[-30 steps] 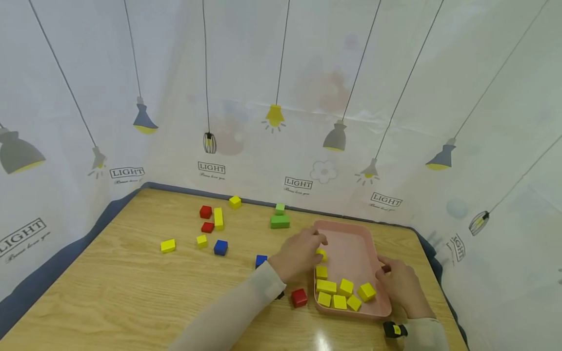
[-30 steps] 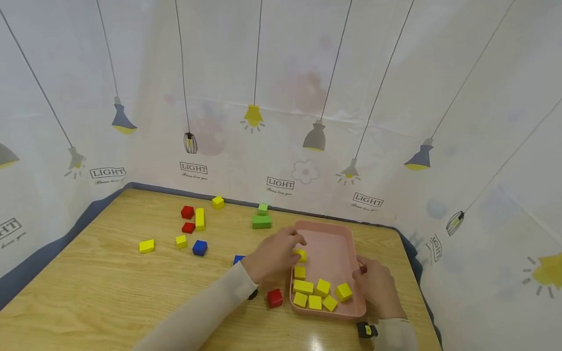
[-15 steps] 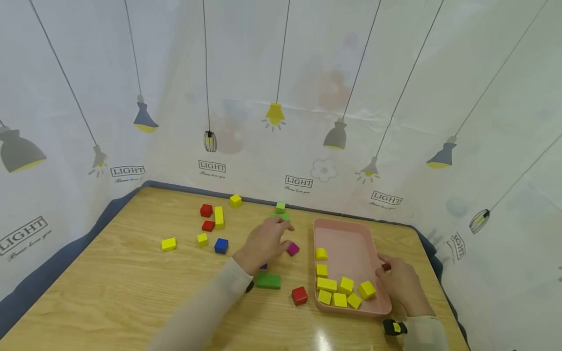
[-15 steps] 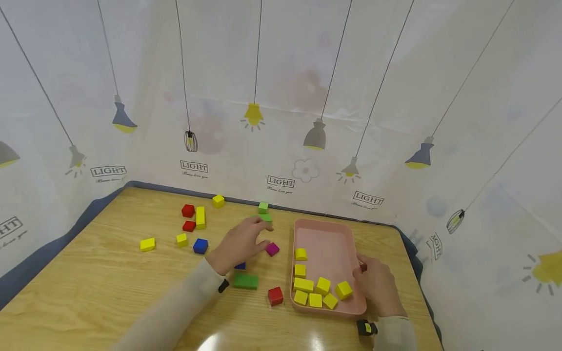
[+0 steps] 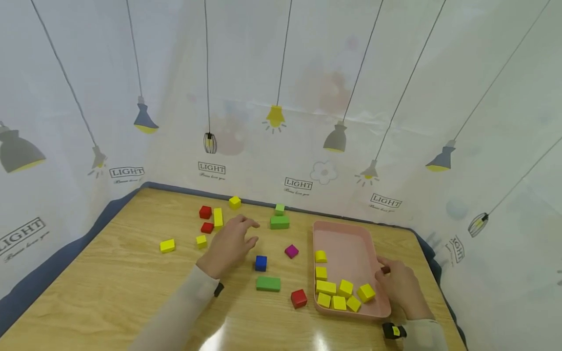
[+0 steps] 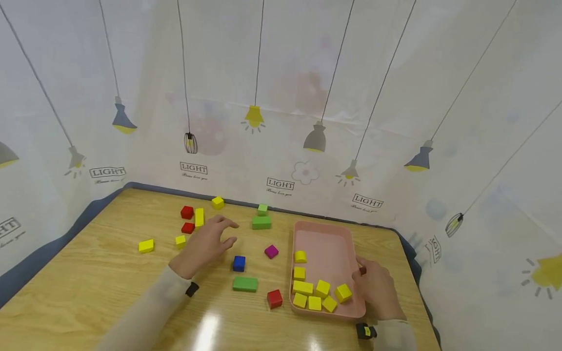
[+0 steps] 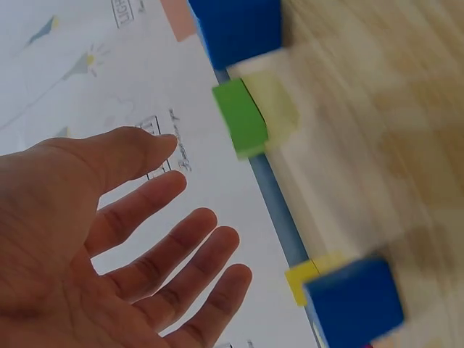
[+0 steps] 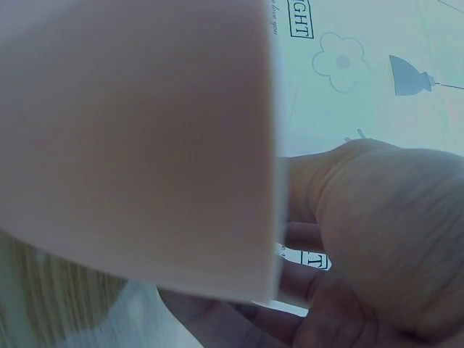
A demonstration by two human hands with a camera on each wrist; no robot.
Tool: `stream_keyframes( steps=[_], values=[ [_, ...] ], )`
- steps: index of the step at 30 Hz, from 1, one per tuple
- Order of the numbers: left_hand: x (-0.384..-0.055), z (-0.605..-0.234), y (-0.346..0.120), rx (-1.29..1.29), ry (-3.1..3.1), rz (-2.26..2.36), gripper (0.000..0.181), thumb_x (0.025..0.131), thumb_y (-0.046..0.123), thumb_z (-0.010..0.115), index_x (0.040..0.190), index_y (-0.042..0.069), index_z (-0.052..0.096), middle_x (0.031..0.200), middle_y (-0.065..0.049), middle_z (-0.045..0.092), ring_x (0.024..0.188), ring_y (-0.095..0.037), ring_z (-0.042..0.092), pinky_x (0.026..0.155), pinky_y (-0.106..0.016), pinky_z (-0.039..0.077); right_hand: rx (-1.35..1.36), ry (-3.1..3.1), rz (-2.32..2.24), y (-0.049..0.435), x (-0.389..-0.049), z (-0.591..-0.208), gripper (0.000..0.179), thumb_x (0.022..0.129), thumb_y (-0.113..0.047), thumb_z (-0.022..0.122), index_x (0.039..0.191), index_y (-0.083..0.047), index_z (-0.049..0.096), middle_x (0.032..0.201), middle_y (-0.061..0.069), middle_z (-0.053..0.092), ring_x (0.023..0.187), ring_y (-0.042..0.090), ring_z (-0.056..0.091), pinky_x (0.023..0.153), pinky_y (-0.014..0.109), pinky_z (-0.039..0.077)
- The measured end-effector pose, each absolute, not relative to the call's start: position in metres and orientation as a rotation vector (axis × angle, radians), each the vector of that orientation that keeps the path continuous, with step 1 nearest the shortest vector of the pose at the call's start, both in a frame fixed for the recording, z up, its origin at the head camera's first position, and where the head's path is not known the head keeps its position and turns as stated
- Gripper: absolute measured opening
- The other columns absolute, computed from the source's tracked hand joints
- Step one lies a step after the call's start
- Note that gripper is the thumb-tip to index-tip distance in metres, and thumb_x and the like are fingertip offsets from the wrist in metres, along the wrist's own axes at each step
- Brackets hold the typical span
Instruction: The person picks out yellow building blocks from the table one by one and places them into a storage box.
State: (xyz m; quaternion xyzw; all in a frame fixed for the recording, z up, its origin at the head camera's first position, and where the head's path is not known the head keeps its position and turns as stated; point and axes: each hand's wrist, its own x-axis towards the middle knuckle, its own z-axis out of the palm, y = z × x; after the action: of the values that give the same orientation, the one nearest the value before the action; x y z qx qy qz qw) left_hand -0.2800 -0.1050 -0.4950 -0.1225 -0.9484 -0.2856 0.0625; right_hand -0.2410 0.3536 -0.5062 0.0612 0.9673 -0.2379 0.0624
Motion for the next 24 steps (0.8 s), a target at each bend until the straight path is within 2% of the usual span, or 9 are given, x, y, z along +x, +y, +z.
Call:
stream_keyframes(
  steps=[7,12,14,24],
  values=[
    [-0.273,-0.504,-0.148,-0.325,-2.84,-0.843,0.037,0.109,0.018,0.083,0.145,0.007,0.078,0.144,-0.021,0.073,0.122,-0.035,0.076,0.103,-0.055,0.07,0.163,2.945,-0.74,0.353,-0.24,-0.506,0.061,0.107,-0.011,0.065,0.166,0.004,0.058,0.13,0.03,0.081,0.085,0.025,0.065,0.067,0.032,0.051],
    [-0.267,-0.509,-0.181,-0.271,-2.861,-0.773,0.039,0.111,0.02,0.08,0.148,0.008,0.077,0.149,-0.023,0.07,0.127,-0.038,0.072,0.105,-0.059,0.068,0.142,2.951,-0.756,0.353,-0.237,-0.505,0.061,0.107,-0.01,0.065,0.165,0.006,0.058,0.129,0.031,0.081,0.082,0.024,0.064,0.065,0.032,0.051],
    [-0.264,-0.509,-0.193,-0.242,-2.869,-0.768,0.04,0.111,0.021,0.08,0.149,0.007,0.076,0.151,-0.023,0.07,0.133,-0.041,0.071,0.109,-0.062,0.066,0.15,2.952,-0.747,0.354,-0.237,-0.505,0.061,0.107,-0.01,0.065,0.165,0.006,0.058,0.129,0.03,0.081,0.083,0.025,0.064,0.066,0.032,0.051],
    [-0.251,-0.519,-0.247,-0.145,-2.914,-0.705,0.044,0.109,0.021,0.08,0.149,0.002,0.074,0.151,-0.033,0.068,0.138,-0.056,0.066,0.112,-0.078,0.058,0.157,2.952,-0.752,0.354,-0.238,-0.508,0.058,0.108,-0.01,0.067,0.164,0.006,0.06,0.127,0.029,0.081,0.088,0.025,0.067,0.07,0.032,0.054]
  ],
)
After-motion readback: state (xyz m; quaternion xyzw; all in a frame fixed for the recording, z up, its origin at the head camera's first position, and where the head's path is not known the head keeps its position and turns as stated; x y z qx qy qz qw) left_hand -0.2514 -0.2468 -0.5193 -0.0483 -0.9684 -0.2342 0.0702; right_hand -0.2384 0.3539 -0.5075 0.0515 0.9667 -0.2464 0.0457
